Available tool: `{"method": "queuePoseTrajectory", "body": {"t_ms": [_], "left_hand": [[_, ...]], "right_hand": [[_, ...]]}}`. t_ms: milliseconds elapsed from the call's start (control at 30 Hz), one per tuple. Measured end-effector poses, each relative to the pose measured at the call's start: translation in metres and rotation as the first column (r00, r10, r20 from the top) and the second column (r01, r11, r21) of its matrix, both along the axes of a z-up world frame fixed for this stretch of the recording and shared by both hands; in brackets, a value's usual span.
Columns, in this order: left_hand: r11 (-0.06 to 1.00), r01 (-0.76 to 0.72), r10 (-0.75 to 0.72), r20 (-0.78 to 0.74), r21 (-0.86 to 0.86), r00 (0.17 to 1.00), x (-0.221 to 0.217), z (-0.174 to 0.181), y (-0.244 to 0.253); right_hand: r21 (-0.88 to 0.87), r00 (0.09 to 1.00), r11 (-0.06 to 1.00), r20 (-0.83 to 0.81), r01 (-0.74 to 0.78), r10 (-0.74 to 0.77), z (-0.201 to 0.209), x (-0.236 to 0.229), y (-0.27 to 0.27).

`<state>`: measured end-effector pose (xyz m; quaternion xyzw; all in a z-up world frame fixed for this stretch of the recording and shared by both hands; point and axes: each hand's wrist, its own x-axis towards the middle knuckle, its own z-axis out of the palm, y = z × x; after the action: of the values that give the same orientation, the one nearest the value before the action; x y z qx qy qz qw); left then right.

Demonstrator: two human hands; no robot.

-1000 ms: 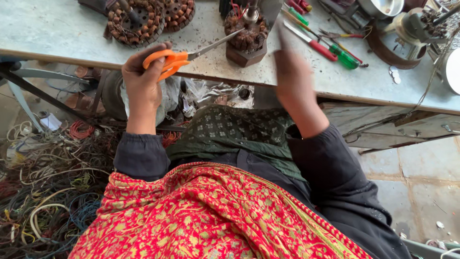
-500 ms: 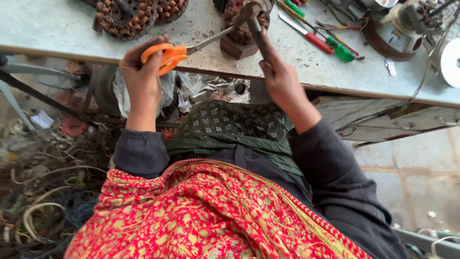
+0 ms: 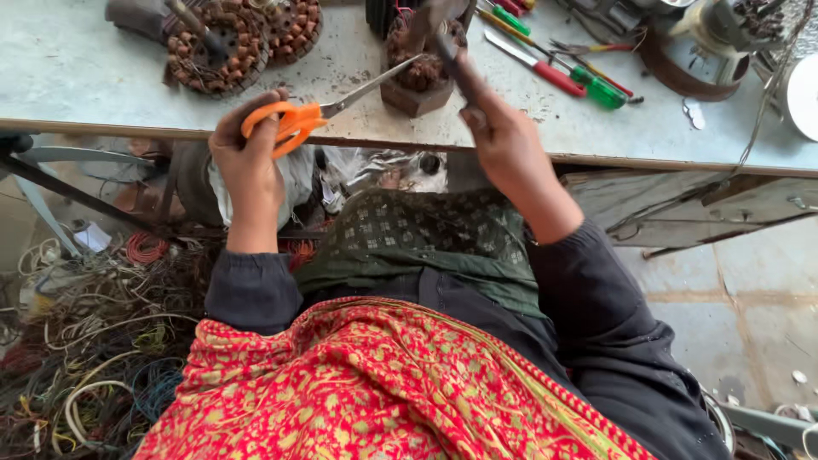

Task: The person uses orange-handled shears to cut and pull wires from a cylindrical electrical component, likely a motor stator. They repeatedly use a hammer to strike the shears or the component to loosen parts. The person also uses a screwdriver to pry at the component.

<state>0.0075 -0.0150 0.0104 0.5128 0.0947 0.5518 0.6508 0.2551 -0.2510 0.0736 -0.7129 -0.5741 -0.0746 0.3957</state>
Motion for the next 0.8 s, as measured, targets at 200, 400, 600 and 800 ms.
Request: {"method": "queuePoseTrajectory", "body": {"t_ms": [200,400,600,800], "left_hand": [[0.994,-0.063,0.062,0.011,0.094,0.998,-0.001,-0.011,-0.007],[0.948,-0.194,0.218,-0.074,0.253,0.973,0.0,0.002,-0.014],[0.936,-0.218,0.244,-0.065,0.276,0.968,0.0,-0.01,-0.009],[0.937,-0.218,0.255,-0.107,0.273,0.961,0.0,0.002,-0.013]], "right_hand": [[0.134,0.984,0.975,0.001,0.178,-0.179,0.002,-0.006,-0.011],[-0.064,1.0,0.998,-0.027,0.011,-0.013,0.014,-0.015,0.003],[0.112,0.988,0.981,-0.033,0.156,-0.153,0.013,-0.027,-0.01],[-0.111,0.997,0.994,-0.073,0.023,-0.031,0.015,-0.022,0.002]]}}
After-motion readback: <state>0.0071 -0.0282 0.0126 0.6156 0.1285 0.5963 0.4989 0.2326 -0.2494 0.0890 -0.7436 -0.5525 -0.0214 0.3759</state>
